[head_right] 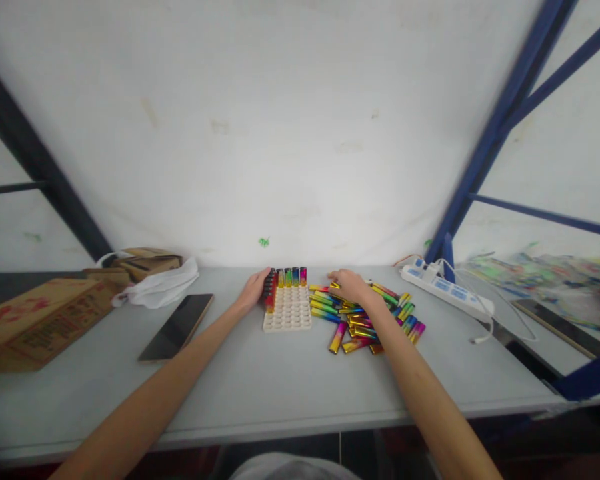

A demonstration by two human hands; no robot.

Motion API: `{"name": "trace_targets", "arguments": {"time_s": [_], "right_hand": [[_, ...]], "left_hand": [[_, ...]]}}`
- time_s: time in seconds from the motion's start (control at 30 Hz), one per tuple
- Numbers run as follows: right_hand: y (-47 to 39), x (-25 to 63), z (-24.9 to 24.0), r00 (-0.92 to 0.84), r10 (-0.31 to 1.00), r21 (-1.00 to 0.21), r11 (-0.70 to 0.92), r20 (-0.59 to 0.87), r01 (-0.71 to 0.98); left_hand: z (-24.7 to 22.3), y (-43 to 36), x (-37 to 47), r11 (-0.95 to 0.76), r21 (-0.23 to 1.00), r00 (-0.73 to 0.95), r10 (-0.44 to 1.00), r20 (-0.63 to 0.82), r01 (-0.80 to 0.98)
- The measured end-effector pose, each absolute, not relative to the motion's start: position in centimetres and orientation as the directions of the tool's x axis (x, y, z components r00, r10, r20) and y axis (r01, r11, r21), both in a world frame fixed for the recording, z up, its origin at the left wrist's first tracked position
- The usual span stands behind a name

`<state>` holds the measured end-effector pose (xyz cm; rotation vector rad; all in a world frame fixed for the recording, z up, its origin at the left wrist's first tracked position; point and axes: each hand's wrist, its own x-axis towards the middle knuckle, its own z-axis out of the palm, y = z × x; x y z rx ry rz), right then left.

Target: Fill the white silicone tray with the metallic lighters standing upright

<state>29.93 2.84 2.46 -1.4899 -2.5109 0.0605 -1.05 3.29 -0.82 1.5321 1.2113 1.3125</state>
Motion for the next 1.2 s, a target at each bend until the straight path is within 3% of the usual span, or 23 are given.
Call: {"name": "trace_targets", "arguments": {"time_s": [0.17,0.27,0.37,0.5,0.67,0.77,0.9,1.03,1.2], "right_hand": [[3.6,28.5,2.6,-0.493,0.864,-0.126,0.502,0.098,0.855],[3.5,28.3,2.6,-0.491,0.859,-0.158,0.510,0.146,0.845],[2.9,28.6,2.9,-0.465,0.845,-0.355,0.533,0.263,0.768],[2.2,28.7,3.4,-0.354,0.856,-0.691,0.514,0.376,0.508],[1.0,26.8,4.7,-0.153,0.916,-0.895,0.397,0.372,0.203],[-0.4,24.4,5.7,-0.125,0.942,-0.949,0.315,0.312,0.011],[-2.5,21.2,6.2,-0.271,0.925,-0.955,0.217,0.267,-0.202],[-3.9,18.9,5.2,-0.390,0.890,-0.968,0.184,0.237,-0.169],[-4.3,17.5,3.6,-0.366,0.919,-0.989,0.135,0.148,-0.061]], "left_hand": [[-0.8,3.2,-1.0,-0.262,0.945,0.039,0.965,0.260,0.195],[-0.9,3.3,-1.0,-0.269,0.943,0.032,0.963,0.268,0.197],[-1.0,3.5,-1.0,-0.275,0.942,0.029,0.961,0.275,0.193],[-1.0,3.5,-1.0,-0.271,0.942,0.030,0.962,0.270,0.201],[-0.8,3.3,-0.9,-0.272,0.942,0.029,0.962,0.272,0.199],[-0.8,3.3,-0.9,-0.270,0.944,0.027,0.962,0.270,0.192],[-1.0,3.4,-0.9,-0.289,0.937,0.037,0.957,0.287,0.195],[-1.0,3.5,-0.9,-0.268,0.946,0.040,0.963,0.265,0.183],[-1.0,3.4,-0.8,-0.269,0.949,0.021,0.963,0.269,0.165]]}}
